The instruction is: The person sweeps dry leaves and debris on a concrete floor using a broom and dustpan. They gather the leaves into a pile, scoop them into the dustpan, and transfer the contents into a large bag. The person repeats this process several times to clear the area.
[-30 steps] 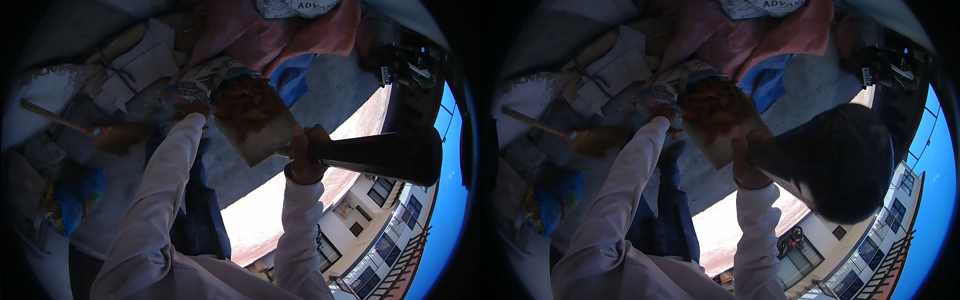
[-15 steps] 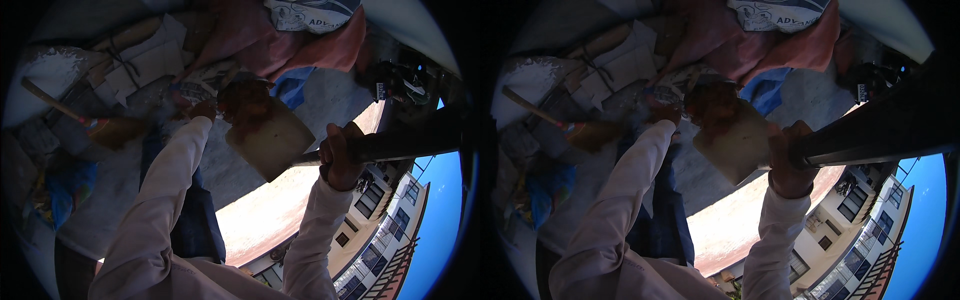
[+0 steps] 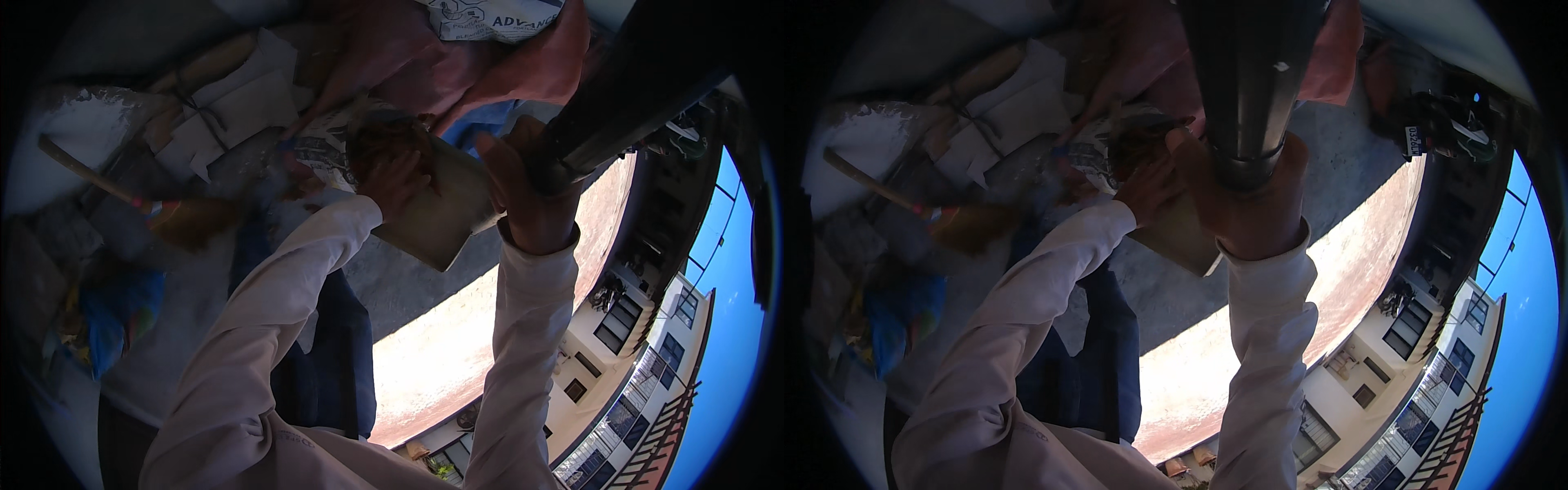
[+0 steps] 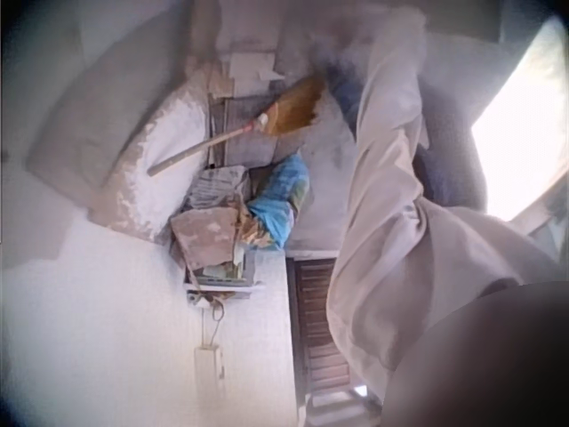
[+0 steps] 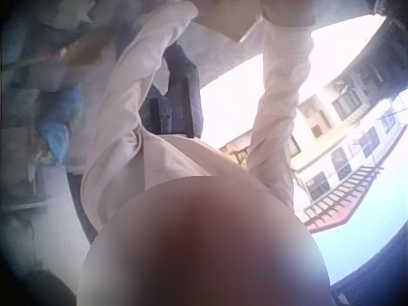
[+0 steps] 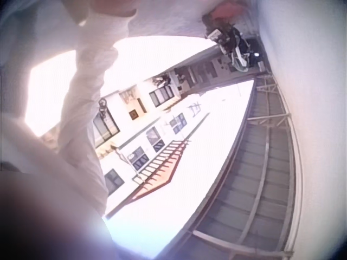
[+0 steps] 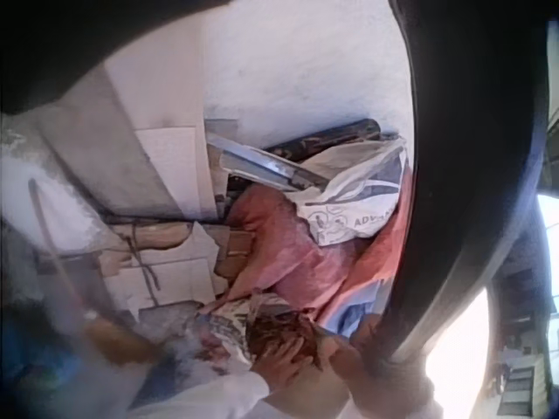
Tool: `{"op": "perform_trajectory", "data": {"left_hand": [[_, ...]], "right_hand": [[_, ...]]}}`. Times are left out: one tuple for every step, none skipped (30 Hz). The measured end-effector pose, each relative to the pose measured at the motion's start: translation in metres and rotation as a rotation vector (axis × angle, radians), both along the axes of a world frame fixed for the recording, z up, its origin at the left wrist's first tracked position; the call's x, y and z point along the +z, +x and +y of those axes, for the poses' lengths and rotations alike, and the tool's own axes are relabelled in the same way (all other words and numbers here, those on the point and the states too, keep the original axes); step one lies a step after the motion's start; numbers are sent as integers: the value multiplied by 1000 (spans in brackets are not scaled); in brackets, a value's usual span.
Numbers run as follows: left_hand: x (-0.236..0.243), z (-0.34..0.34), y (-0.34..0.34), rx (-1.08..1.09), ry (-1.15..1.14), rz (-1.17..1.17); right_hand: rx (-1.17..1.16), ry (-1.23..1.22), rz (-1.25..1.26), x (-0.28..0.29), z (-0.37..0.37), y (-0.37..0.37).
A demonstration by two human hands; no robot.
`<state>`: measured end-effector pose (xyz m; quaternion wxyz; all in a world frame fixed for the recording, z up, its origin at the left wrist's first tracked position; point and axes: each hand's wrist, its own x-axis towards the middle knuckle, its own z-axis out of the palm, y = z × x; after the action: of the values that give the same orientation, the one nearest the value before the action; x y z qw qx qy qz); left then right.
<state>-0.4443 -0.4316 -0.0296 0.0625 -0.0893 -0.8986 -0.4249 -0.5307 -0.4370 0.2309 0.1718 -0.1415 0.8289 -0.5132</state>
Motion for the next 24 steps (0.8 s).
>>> {"op": "perform_trajectory", "data": {"left_hand": [[-2,4,-6,-37,-48,-8],[-5,5,-13,-69,-100,-13],[-8,8,-18,-89,-134,-1],[-11,11,-21,-127,-179,-14],[-13,15,-25,-145,-211,-3],[-16,20,-28,-198,-255,-37],[-17,26,-31,-173,-279,-13],[-19,30,-35,-185,-320,-32],[-20,33,-39,-192,-390,-45],[-20,37,-41,-187,-435,-121],[-19,40,-43,-181,-497,-199],[-18,42,-46,-190,-506,-311],[-17,43,-49,-179,-548,-268],[-16,43,-53,-177,-544,-253],[-16,42,-54,-212,-533,-281],[-17,41,-55,-220,-574,-285],[-19,39,-55,-275,-604,-336],[-22,38,-55,-287,-631,-355],[-27,37,-52,-228,-527,-335],[-32,37,-48,-121,-425,-279],[-40,38,-44,-63,-332,-299],[-48,40,-40,-78,-436,-281],[-56,39,-39,-140,-548,-336],[-65,38,-37,-188,-658,-376]], "right_hand": [[10,-7,-23,0,4,-4],[0,-43,-35,-7,4,-7],[-33,-35,-78,-9,7,-11],[14,-96,-74,-11,7,-15],[48,-114,-94,-12,8,-20],[43,-117,-105,-12,8,-25],[52,-104,-133,-10,7,-28],[140,-116,-55,-10,3,-33],[206,-139,23,-8,-3,-39],[262,-157,91,-4,-6,-42],[268,-102,164,5,-5,-43],[276,-41,235,14,-3,-44],[292,20,310,24,-1,-46],[190,-21,227,33,0,-46],[94,-62,147,42,2,-45],[79,-75,115,50,5,-44],[64,-88,83,56,10,-44],[119,-73,97,65,21,-48],[168,-58,110,72,33,-51],[66,-16,93,76,47,-50],[1,13,81,80,65,-49],[-20,-44,2,84,83,-50],[-68,-48,21,87,102,-49],[-192,-143,-15,91,124,-44]]}}
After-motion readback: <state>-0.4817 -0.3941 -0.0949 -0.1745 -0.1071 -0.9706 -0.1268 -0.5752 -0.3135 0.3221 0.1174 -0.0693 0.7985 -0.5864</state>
